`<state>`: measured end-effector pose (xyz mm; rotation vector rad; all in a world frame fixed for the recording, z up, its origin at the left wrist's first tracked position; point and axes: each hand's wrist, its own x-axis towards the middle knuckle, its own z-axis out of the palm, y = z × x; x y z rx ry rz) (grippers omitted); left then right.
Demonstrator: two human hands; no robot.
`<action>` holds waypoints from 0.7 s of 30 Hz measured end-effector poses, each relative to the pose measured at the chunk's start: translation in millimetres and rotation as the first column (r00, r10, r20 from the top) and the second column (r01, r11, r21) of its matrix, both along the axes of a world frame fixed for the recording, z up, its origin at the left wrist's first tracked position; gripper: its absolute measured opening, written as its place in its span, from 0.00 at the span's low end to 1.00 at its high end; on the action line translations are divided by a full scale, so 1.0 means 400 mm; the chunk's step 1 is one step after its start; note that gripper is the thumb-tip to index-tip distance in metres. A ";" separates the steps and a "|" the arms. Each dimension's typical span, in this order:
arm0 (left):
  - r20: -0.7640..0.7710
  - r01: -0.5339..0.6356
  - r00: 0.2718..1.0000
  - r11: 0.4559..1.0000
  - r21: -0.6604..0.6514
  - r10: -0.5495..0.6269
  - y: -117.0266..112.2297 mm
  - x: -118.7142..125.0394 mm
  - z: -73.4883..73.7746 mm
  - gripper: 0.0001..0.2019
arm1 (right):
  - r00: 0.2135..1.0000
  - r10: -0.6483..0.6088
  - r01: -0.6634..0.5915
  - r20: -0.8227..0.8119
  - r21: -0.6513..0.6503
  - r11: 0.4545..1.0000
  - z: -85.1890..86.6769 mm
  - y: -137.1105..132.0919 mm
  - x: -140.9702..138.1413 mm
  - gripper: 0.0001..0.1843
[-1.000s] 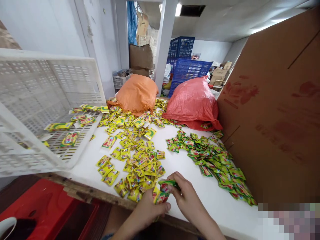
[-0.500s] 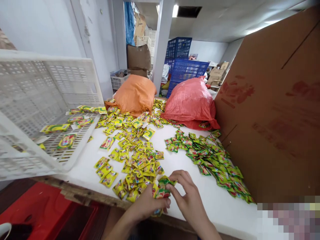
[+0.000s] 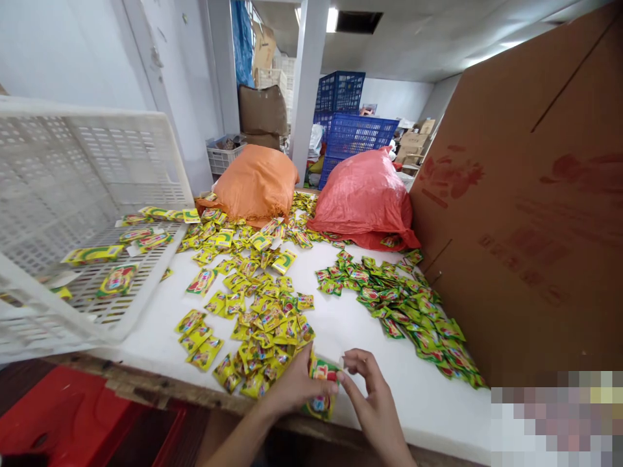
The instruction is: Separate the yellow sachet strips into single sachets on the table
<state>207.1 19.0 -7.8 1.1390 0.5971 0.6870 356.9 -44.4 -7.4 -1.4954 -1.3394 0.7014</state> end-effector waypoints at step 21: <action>0.084 -0.137 0.988 0.988 0.066 0.131 -0.023 -0.032 -0.019 0.24 | 0.995 0.078 -0.078 -0.062 0.007 0.997 -0.024 0.034 -0.008 0.18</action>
